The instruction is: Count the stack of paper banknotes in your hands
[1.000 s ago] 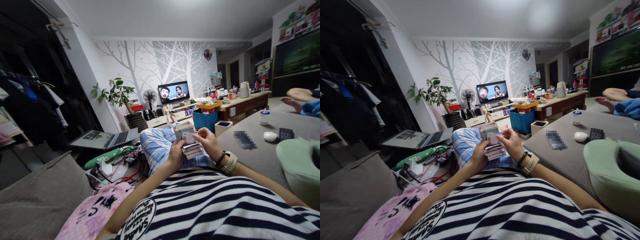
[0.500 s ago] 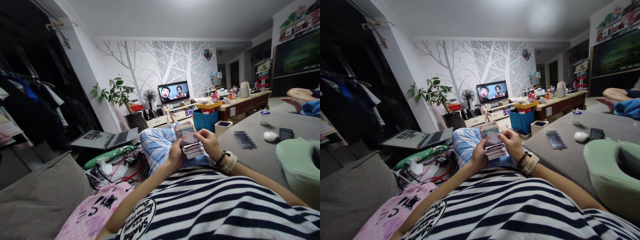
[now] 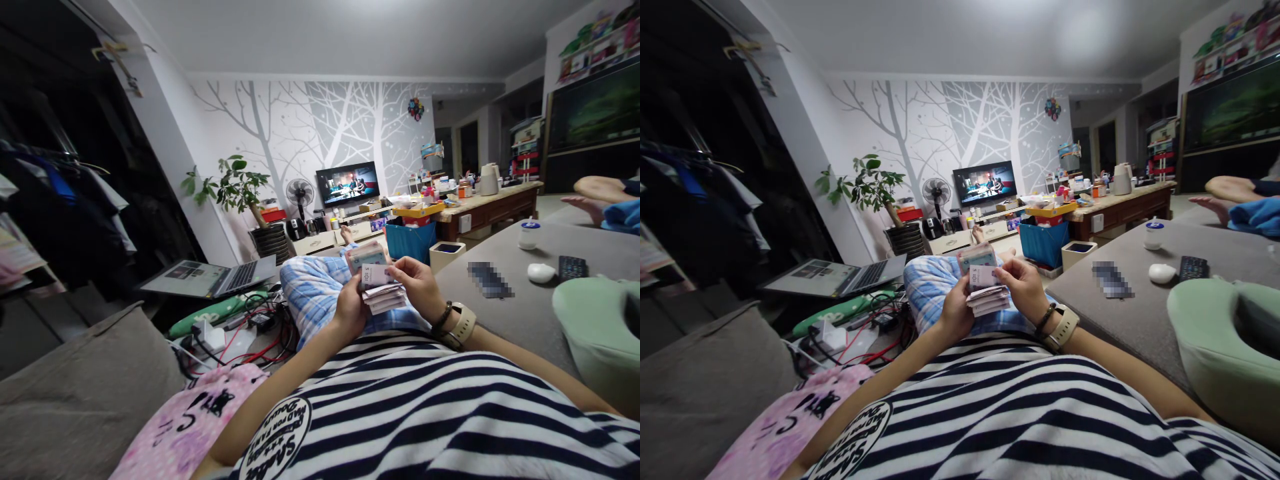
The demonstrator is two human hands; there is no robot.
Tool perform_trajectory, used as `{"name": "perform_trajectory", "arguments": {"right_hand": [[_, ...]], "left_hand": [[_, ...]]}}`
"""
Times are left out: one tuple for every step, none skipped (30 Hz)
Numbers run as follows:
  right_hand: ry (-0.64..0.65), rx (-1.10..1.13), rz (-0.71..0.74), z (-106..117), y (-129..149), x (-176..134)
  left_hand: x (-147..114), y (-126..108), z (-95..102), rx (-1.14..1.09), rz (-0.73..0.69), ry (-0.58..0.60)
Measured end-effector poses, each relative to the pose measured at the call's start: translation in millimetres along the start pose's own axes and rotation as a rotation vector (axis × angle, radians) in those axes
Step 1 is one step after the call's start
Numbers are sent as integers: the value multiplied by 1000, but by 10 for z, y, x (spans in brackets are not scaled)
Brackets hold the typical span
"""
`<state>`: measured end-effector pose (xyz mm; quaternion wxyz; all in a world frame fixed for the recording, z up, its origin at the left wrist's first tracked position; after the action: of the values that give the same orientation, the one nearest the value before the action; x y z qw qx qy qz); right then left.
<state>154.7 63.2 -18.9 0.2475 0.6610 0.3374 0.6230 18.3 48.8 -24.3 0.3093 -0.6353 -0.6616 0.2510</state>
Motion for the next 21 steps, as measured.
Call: {"name": "perform_trajectory", "arguments": {"right_hand": [[5, -1, 0, 0, 6, -2], [9, -1, 0, -1, 11, -4], [13, -1, 0, 0, 16, -7], [16, -1, 0, 0, 21, -9], [19, -1, 1, 1, 24, -10], [19, -3, 2, 2, 26, -12], [19, -6, 4, 3, 26, -12], [20, -9, 6, 3, 26, -13], [20, -9, 7, 3, 24, -13], [21, -7, 8, 2, 22, -13], [23, -2, 8, -1, 21, -13], [26, 2, 8, -4, 21, -14], [30, 6, 7, -8, 23, -15], [34, 8, 6, -11, 28, -18], [39, 10, 4, -15, 36, -21], [45, 12, 3, -19, 48, -26], [51, 14, 2, -21, 64, -31], [57, 15, 3, -22, 83, -36], [61, 17, 5, -21, 105, -42], [64, 19, 9, -17, 130, -47], [67, 19, 14, -14, 156, -51]], "left_hand": [[-3, -1, -6, 3, 1, 3], [-6, -2, -11, 6, 5, 10], [-8, -1, -14, 8, 10, 14], [-9, -1, -14, 9, 13, 15], [-8, -1, -12, 10, 15, 15], [-7, -1, -7, 9, 16, 12], [-4, -2, -2, 8, 13, 9], [-1, -5, 4, 6, 6, 8], [2, -8, 9, 5, -1, 8], [5, -10, 13, 6, -7, 13], [9, -12, 18, 8, -12, 18], [12, -15, 23, 13, -18, 25], [14, -19, 28, 20, -22, 31], [16, -23, 33, 29, -25, 39], [18, -29, 38, 38, -29, 46], [19, -36, 43, 48, -34, 53], [20, -43, 49, 55, -38, 58], [20, -51, 55, 61, -39, 62], [20, -58, 60, 66, -38, 67], [19, -65, 66, 70, -36, 74], [17, -71, 70, 75, -33, 84]]}}
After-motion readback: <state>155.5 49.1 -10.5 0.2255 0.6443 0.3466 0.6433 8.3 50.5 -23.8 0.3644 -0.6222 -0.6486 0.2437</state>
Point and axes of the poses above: each hand's wrist, its own x-axis towards the middle knuckle, its own z-axis out of the back of the hand, y = z × x, the point moved 4 cm from there along x, towards the middle knuckle, and after that the axes turned 6 degrees about -x, right-handed, at the moved point
